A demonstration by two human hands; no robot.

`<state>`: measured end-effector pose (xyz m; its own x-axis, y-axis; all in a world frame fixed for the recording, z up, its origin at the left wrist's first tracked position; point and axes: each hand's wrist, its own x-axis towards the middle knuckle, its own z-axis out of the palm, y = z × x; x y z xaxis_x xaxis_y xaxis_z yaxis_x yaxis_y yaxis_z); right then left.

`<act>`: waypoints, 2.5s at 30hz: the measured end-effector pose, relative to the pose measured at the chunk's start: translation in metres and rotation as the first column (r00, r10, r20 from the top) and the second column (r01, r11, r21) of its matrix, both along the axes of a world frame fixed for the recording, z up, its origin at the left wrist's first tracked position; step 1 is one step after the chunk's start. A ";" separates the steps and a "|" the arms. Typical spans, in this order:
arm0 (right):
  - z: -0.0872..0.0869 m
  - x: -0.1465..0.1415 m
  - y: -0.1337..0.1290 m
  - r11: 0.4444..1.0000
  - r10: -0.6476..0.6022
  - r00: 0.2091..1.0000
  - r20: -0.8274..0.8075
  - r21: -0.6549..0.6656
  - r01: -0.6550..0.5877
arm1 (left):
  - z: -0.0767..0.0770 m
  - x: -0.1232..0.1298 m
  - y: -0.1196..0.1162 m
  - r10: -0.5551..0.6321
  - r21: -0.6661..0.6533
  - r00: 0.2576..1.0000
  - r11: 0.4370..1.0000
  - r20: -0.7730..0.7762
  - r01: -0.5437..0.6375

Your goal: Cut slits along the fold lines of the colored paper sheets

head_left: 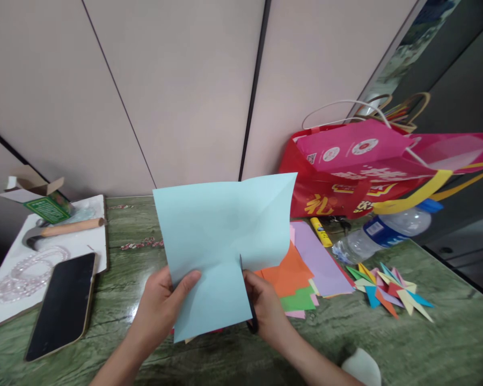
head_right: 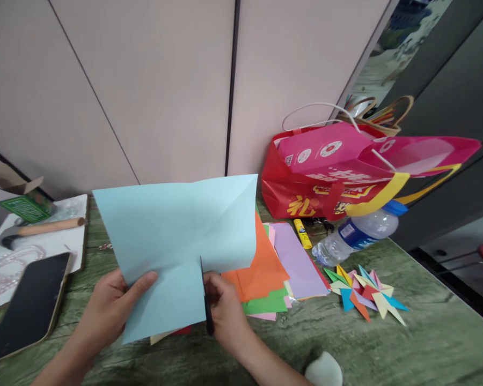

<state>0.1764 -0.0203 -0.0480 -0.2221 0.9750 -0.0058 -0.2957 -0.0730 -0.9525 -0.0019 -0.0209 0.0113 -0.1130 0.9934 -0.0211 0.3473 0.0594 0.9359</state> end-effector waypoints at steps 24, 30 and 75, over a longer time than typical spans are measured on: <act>0.005 0.001 0.001 0.998 -0.027 0.999 0.038 0.051 0.025 | -0.001 0.004 0.000 -0.062 -0.149 0.995 0.986 0.082 0.073; 0.005 0.002 0.003 0.998 -0.009 1.000 0.016 0.068 0.008 | -0.002 0.006 -0.001 -0.064 -0.180 0.992 0.980 0.109 0.083; 0.001 0.002 0.001 0.998 -0.036 0.993 0.115 -0.038 0.040 | 0.005 -0.004 0.003 -0.031 -0.160 0.879 0.980 0.476 0.121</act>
